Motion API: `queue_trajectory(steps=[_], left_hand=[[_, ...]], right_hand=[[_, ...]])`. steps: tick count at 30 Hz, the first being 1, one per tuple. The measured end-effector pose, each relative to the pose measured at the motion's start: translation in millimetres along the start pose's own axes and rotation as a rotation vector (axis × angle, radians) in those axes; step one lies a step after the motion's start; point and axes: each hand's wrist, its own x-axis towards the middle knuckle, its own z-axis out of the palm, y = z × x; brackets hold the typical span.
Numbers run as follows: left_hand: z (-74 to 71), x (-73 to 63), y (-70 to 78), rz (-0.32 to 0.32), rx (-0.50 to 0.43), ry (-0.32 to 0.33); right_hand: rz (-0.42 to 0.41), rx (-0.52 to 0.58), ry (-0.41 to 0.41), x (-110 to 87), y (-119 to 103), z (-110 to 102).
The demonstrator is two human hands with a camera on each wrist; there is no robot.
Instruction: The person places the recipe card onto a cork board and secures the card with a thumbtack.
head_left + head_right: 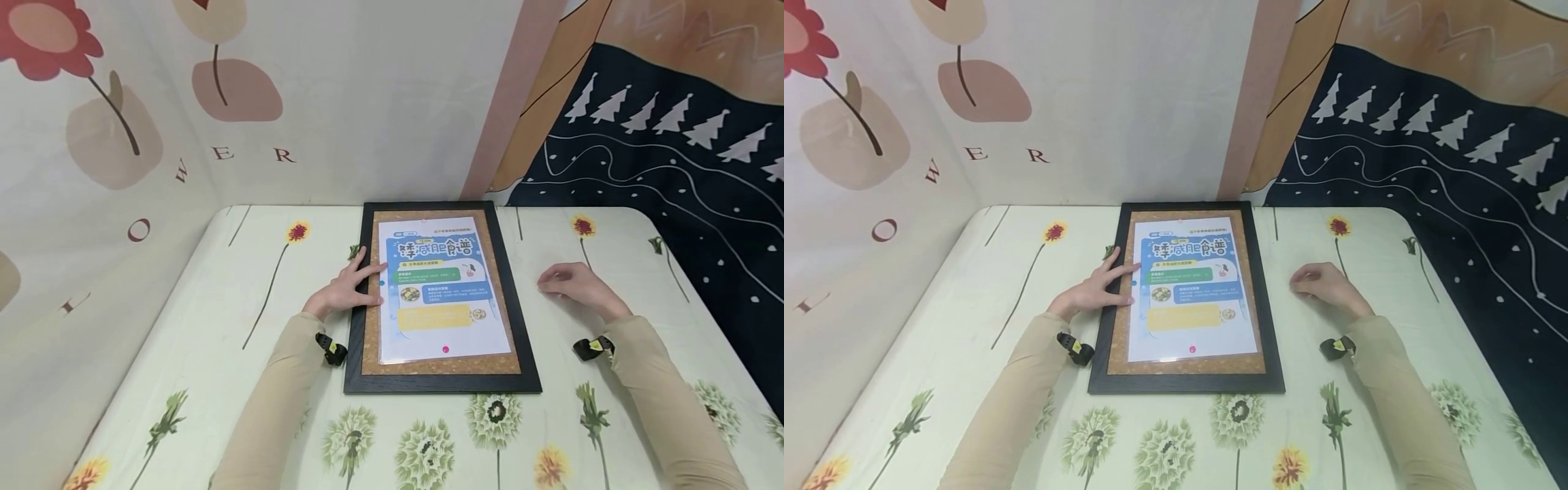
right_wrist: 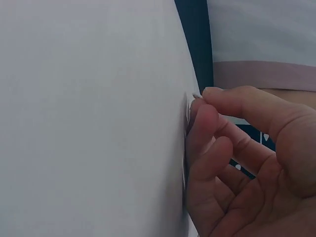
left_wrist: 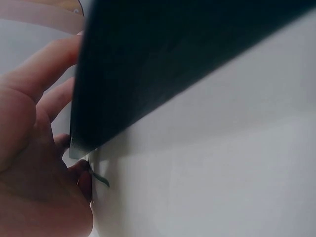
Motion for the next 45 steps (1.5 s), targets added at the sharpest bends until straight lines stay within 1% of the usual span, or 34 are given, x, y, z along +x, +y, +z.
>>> queue_trajectory(steps=[4, 9, 14, 22, 31, 39, 45], left_hand=[[-0.1, -0.4, -0.4, 0.001, 0.004, -0.001], [-0.1, -0.8, -1.2, 0.001, 0.008, -0.001], [0.0, -0.3, -2.1, -0.003, 0.007, 0.005], [0.3, -2.1, -1.7, 0.005, 0.007, -0.002], [1.1, -1.0, -1.9, -0.001, 0.006, 0.0], [0.8, -0.3, 0.3, -0.018, 0.007, 0.007], [1.1, 0.2, 2.0, -0.009, 0.009, 0.009]], right_hand=[[-0.034, 0.03, 0.003, 1.0, 1, 1], [-0.072, 0.042, 0.013, 4.0, 2, 4], [-0.059, 0.066, 0.033, 7.6, 1, 9], [-0.036, 0.155, 0.045, 11.2, -1, 14], [-0.075, 0.222, 0.067, 15.1, -9, 17], [-0.112, 0.237, 0.108, 21.2, -16, 23], [-0.14, 0.235, 0.096, 25.0, -24, 24]])
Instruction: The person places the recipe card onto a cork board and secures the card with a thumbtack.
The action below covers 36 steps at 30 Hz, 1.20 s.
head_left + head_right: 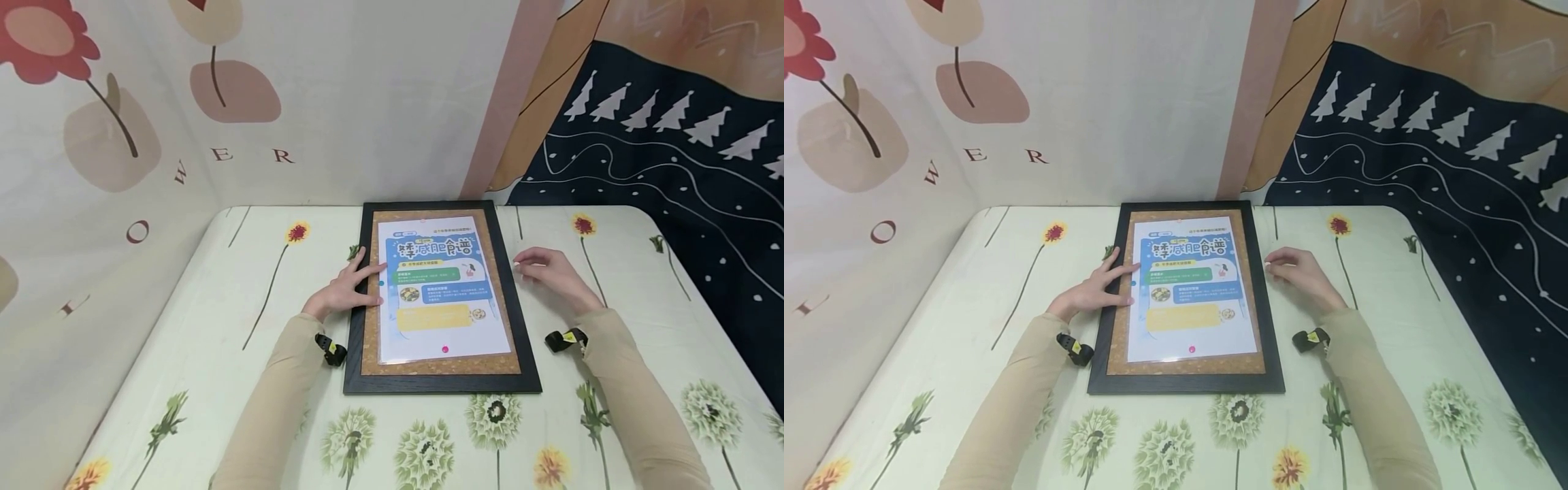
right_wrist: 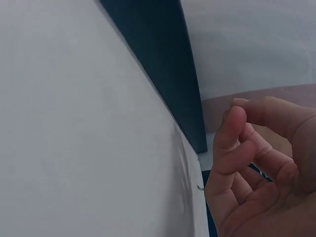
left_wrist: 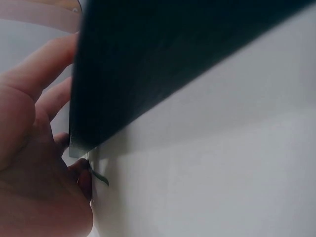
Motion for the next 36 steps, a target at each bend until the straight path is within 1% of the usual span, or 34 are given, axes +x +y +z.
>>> queue_trajectory(steps=[4, 10, 14, 21, 27, 31, 36], left_hand=[[-0.2, -0.3, 0.0, 0.007, 0.002, -0.002], [-0.2, -0.7, -1.6, -0.003, 0.004, 0.002], [-0.1, -1.3, -1.8, -0.004, 0.0, 0.001], [-0.3, -0.6, -0.8, -0.001, -0.004, -0.002], [0.5, 0.2, -2.6, 0.001, -0.002, -0.003], [0.0, -0.2, -2.1, 0.004, -0.004, -0.003], [-0.4, -0.3, -1.3, 0.0, -0.009, -0.005]], right_hand=[[-0.005, -0.002, -0.04, 4.3, -2, 2], [-0.053, -0.04, -0.122, 7.5, -9, 9], [-0.069, -0.057, -0.154, 8.9, -13, 13], [-0.091, -0.099, -0.174, 13.4, -15, 16], [-0.126, -0.097, -0.201, 16.7, -16, 19], [-0.137, -0.112, -0.21, 19.0, -16, 22], [-0.13, -0.127, -0.205, 21.9, -14, 23]])
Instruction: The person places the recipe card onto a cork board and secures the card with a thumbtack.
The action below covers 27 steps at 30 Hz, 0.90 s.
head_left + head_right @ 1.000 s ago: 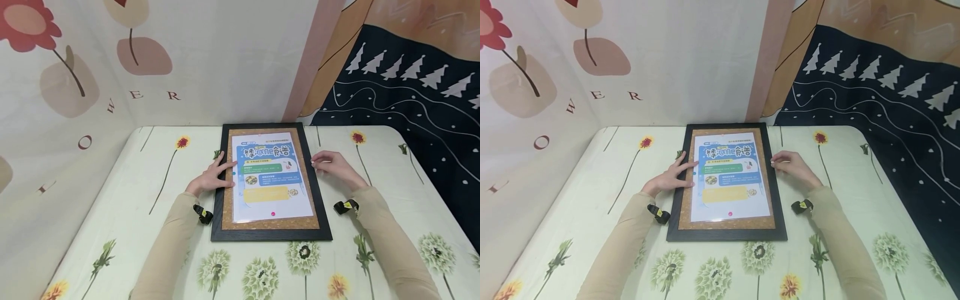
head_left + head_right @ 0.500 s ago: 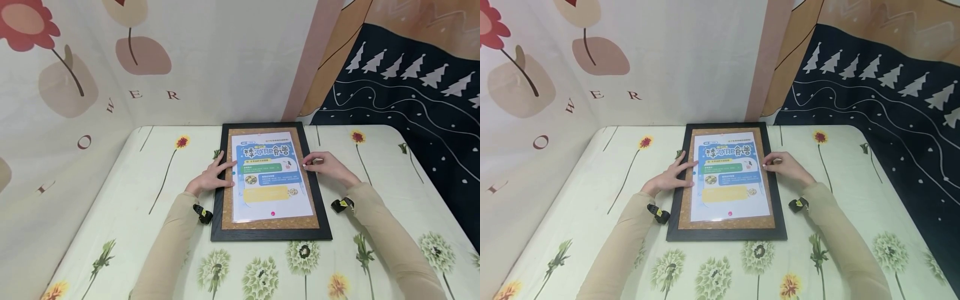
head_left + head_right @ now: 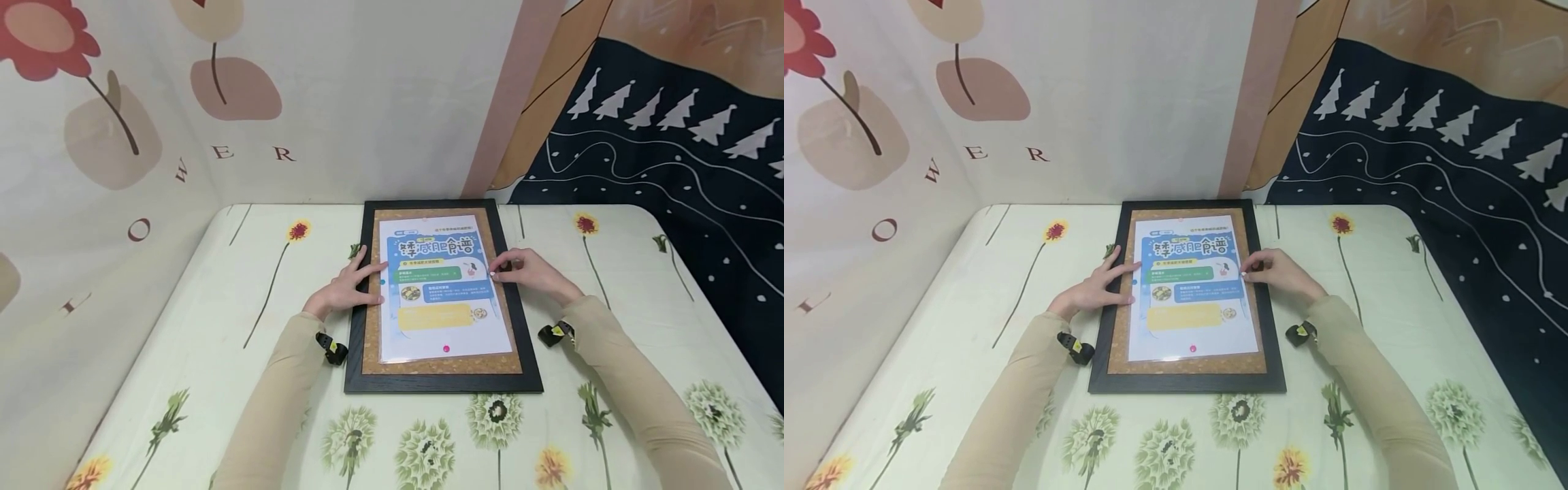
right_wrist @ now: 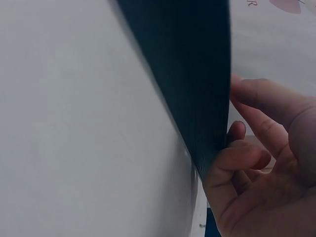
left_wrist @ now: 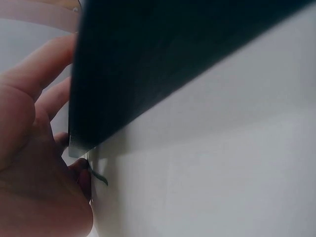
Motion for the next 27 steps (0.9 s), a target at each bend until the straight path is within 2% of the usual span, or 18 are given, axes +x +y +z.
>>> queue_trajectory(steps=[8, 14, 27], left_hand=[[0.3, 1.1, -1.3, -0.004, 0.01, -0.003], [-0.7, 0.4, -1.0, 0.019, 0.033, -0.002], [0.0, 0.0, -1.0, 0.019, 0.022, 0.0]], right_hand=[[-0.005, -0.009, 0.009, -1.4, -4.0, 2.3], [-0.037, -0.015, 0.015, -2.1, -5.5, 4.0], [-0.021, -0.036, 0.024, -1.1, -3.7, 4.8]])
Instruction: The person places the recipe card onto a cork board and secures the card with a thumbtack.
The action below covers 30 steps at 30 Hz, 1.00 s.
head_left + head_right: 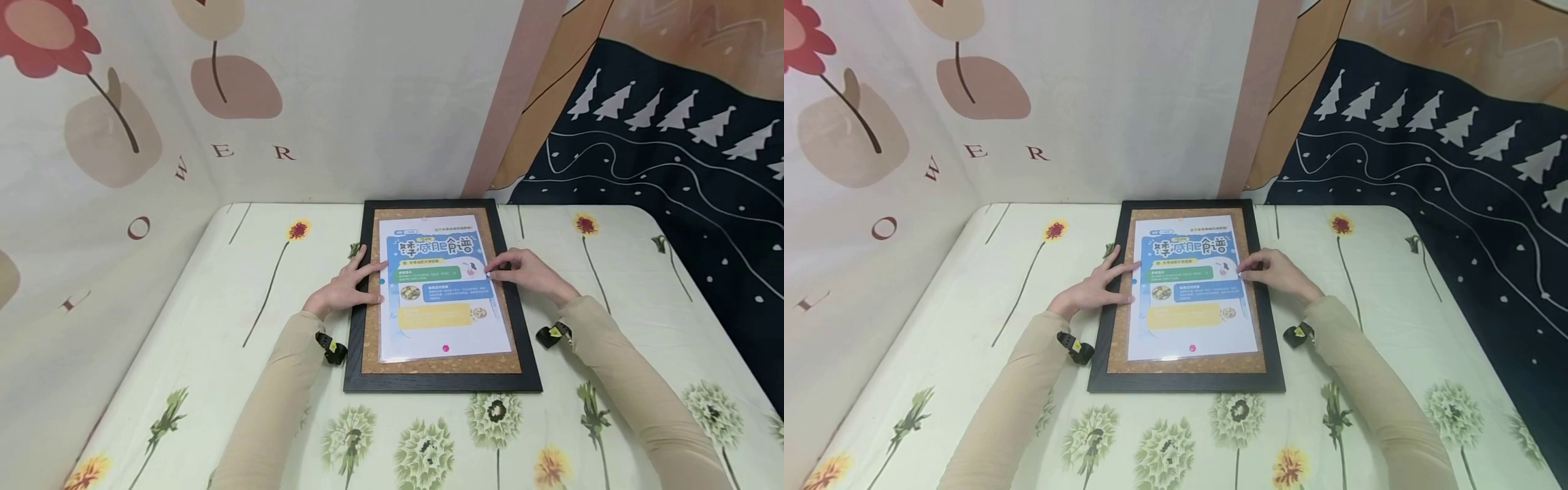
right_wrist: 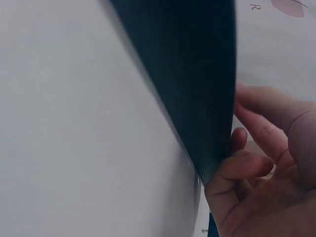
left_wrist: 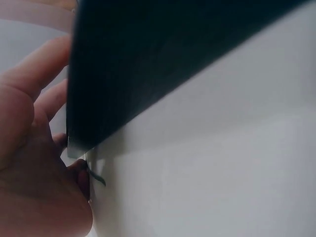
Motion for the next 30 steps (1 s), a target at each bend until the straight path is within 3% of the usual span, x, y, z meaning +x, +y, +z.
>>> queue_trajectory(steps=[30], left_hand=[[-1.7, -1.3, 6.5, -0.028, 0.016, 0.012]], right_hand=[[0.009, -0.007, 0.04, -1.9, -2.3, 4.6]])
